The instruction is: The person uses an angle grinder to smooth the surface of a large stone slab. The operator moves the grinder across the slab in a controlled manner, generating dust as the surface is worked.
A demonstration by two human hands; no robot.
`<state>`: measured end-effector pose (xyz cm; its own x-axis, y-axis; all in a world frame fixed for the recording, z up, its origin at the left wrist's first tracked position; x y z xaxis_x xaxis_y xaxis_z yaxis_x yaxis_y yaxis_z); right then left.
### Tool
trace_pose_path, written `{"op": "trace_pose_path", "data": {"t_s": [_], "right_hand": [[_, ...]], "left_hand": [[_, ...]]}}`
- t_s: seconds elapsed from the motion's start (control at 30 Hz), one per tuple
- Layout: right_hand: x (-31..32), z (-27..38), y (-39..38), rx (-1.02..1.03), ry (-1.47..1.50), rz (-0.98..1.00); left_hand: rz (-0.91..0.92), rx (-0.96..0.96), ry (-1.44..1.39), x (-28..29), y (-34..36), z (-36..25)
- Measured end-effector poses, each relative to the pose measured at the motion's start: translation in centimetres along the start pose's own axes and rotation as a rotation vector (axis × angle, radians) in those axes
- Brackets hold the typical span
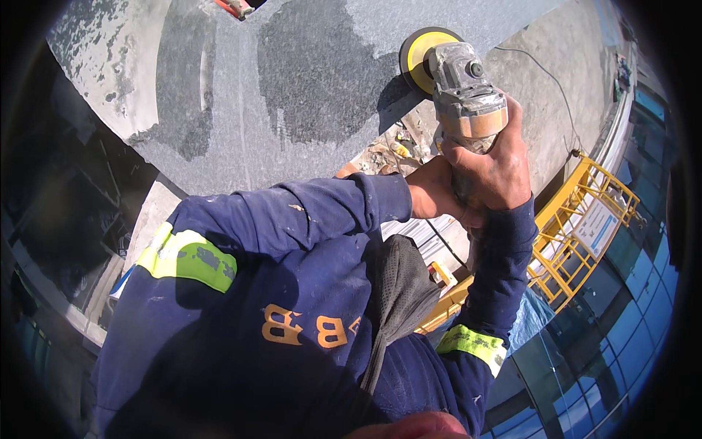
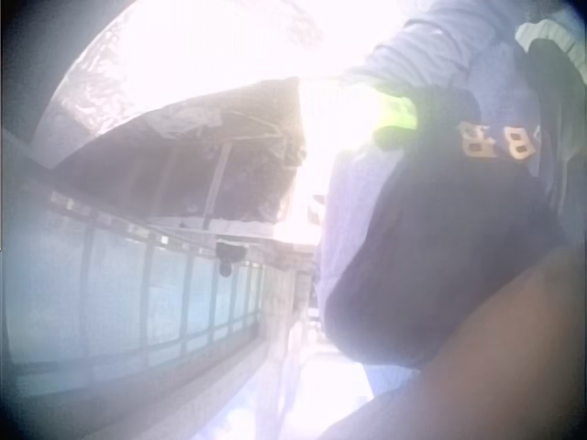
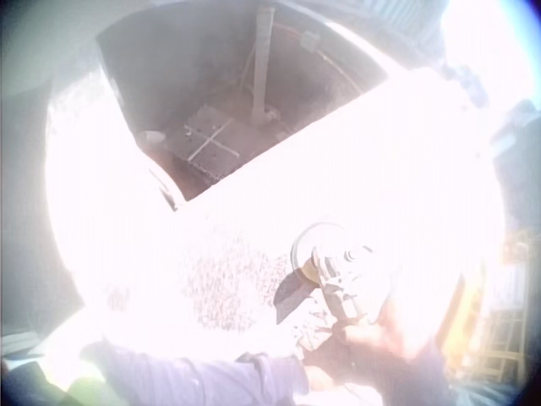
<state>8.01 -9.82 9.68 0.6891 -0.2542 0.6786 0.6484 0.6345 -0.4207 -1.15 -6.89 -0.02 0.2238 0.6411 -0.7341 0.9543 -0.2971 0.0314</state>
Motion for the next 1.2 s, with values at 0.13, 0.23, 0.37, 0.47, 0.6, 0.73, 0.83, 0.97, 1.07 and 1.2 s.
{"op": "trace_pose_path", "data": {"t_s": [0.13,0.23,0.37,0.47,0.6,0.73,0.83,0.97,1.07,1.2], "right_hand": [[-0.1,-0.2,-0.1,0.011,-0.019,-0.019],[0.1,-0.4,-0.2,0.008,0.0,-0.063],[0.0,-0.2,-0.6,-0.034,0.001,0.065],[0.2,0.1,-0.3,-0.089,0.019,0.004],[0.4,0.3,0.3,-0.15,-0.023,-0.088],[0.0,0.7,0.7,0.042,-0.112,-0.02],[0.1,0.2,1.7,-0.015,-0.045,-0.09],[0.3,0.0,1.6,-0.041,-0.041,-0.014],[0.1,0.2,1.2,-0.052,-0.032,0.043],[-0.3,0.5,1.0,-0.044,-0.045,-0.081]], "left_hand": [[0.008,-0.039,-0.108,-0.1,0.1,0.4],[0.053,0.122,-0.205,-0.3,0.0,0.8],[0.007,-0.046,-0.12,-0.3,-0.1,0.0],[0.048,0.025,-0.151,-0.3,-0.1,0.0],[0.016,0.036,-0.211,0.3,0.2,0.2],[-0.07,-0.118,-0.025,0.6,0.4,0.2],[-0.071,-0.005,-0.196,0.7,0.4,0.4],[-0.082,0.017,-0.172,0.7,0.3,0.1],[-0.061,-0.019,-0.202,0.5,0.3,0.1],[-0.017,-0.075,-0.433,0.0,0.3,0.3]]}}
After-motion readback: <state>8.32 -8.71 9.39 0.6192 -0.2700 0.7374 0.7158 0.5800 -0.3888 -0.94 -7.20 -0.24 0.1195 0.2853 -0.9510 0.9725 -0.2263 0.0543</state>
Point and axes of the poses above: each hand's wrist, its own y-axis towards the middle knuckle, its own x-axis out of the back of the hand, z = x × y, the point moved 2 cm from there along y, towards the middle knuckle, and after that the axes turned 10 degrees about z, right-handed, at the moved point
